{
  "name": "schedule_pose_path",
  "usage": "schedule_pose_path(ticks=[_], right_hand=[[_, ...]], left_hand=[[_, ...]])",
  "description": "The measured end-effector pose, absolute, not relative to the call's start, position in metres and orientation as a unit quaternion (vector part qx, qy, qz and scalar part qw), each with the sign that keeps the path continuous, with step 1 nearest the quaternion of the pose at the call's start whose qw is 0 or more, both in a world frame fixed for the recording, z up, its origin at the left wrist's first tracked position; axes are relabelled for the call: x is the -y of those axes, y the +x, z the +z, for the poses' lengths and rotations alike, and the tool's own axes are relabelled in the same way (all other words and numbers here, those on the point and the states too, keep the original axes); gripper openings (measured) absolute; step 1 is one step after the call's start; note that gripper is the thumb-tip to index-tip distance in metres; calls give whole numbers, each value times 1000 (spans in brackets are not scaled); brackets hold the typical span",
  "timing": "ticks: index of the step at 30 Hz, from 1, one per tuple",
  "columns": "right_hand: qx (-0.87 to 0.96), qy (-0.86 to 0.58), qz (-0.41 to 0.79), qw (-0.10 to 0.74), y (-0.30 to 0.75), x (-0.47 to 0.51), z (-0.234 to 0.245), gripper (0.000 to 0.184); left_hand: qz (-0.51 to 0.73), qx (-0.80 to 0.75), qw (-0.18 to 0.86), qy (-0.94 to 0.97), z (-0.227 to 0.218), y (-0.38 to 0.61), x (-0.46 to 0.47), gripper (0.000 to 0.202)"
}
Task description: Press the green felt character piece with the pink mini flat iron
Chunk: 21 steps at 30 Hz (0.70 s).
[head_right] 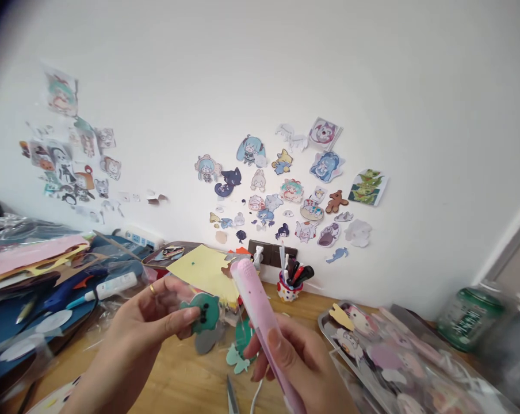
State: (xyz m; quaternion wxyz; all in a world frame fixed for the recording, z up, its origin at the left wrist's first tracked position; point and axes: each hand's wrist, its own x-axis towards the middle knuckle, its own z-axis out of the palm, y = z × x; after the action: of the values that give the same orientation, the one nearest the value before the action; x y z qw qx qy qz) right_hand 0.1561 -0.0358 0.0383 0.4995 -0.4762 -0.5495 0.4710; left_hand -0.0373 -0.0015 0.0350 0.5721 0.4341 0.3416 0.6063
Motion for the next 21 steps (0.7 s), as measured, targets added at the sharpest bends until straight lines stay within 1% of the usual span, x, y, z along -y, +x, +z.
schedule_pose_path(ticks=[4, 8, 11, 13, 16, 18, 21], right_hand=[[554, -465, 484, 492, 160, 34, 36, 34], [520, -462, 495, 521, 158, 35, 35, 39], [485, -460, 496, 554, 154, 35, 35, 40], [479, -453, 500, 562, 152, 33, 35, 40], [496, -460, 500, 540, 148, 29, 34, 34], [496, -476, 483, 542, 144, 27, 34, 32], [498, -488, 455, 554, 139, 25, 35, 18]], left_hand=[[607, -348, 565, 437, 34, -40, 3, 17], [583, -360, 593, 423, 32, -40, 4, 14], [567, -343, 622, 416, 31, -38, 3, 21], [561, -329, 639, 411, 31, -37, 3, 27], [552, -319, 662, 394, 31, -33, 4, 28], [544, -318, 672, 389, 31, -31, 5, 25], [527, -327, 675, 399, 30, -28, 5, 23]])
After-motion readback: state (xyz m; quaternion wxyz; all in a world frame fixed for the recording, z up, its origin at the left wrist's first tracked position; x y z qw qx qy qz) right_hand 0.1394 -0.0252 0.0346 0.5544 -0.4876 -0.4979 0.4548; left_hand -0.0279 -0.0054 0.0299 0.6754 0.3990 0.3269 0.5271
